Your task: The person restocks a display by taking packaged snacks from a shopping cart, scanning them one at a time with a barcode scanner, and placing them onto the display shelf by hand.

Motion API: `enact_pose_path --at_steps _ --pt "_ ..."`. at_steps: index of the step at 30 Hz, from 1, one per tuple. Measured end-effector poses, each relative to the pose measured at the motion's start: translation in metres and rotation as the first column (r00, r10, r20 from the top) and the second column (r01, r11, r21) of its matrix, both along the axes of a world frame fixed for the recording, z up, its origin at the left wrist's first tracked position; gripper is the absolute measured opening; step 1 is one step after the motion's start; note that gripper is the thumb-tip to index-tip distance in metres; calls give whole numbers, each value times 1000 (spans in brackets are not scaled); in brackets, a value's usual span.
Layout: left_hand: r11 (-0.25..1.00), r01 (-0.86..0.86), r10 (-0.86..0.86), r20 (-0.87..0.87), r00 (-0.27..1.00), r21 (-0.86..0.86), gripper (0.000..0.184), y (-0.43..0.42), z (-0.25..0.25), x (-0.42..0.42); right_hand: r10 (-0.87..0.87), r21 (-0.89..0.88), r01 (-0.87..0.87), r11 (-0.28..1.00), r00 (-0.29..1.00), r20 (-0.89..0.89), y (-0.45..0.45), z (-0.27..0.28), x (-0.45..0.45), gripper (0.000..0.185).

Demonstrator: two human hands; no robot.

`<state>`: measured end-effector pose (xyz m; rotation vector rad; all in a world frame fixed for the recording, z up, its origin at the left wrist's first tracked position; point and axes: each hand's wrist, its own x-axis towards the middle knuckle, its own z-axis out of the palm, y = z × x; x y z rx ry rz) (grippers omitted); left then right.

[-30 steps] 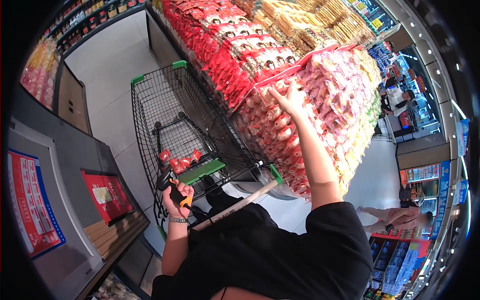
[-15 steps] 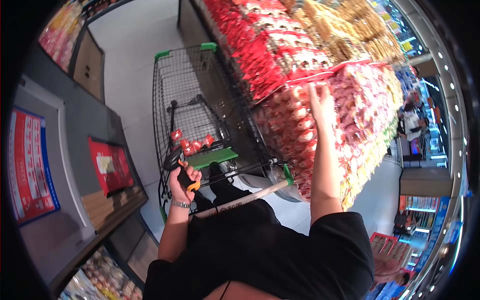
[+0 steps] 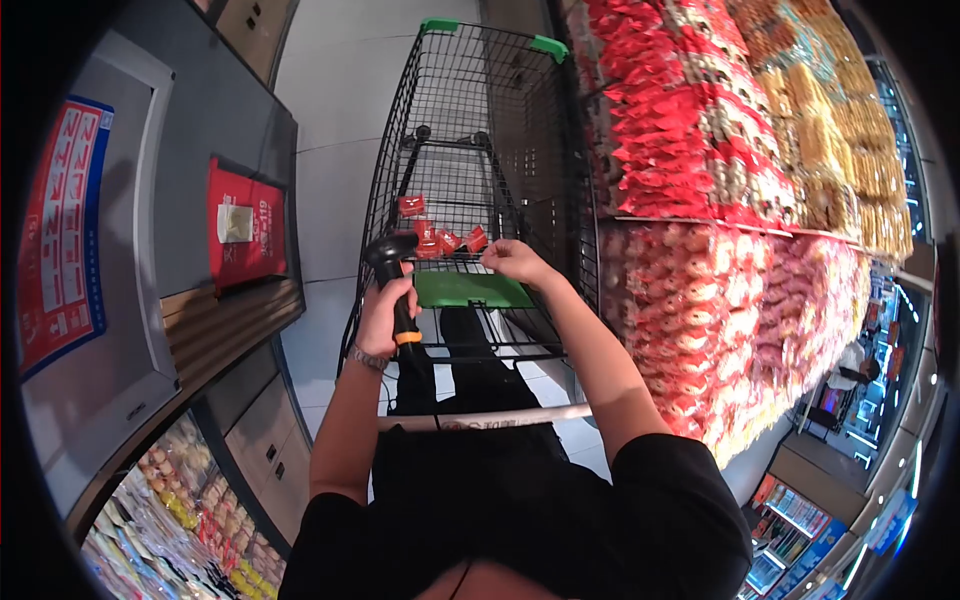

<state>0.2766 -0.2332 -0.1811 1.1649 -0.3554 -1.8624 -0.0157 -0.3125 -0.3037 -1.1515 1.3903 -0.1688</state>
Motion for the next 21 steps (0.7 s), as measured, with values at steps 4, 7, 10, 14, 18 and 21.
enact_pose_path --at_steps 4,7,10,14,18,21 --pt "997 -7 0 88 996 73 38 0 8 -10 -14 135 67 989 933 -359 -17 -113 0 31" --pt "991 40 -49 66 997 131 37 -1 16 -15 80 49 -64 997 827 -557 -16 -173 -4 52" --pt "981 40 -52 61 997 192 40 0 18 -16 8 -20 -26 999 776 -631 -22 -216 7 74" --pt "964 127 -150 83 985 234 49 -5 35 -13 38 -5 -56 998 733 -680 -28 -248 15 87" --pt "960 165 -167 -13 986 228 45 -2 30 -12 67 93 -5 996 734 -676 -31 -267 20 89" --pt "958 163 -152 -65 986 238 43 0 27 -13 55 103 25 994 711 -701 -31 -268 29 92"
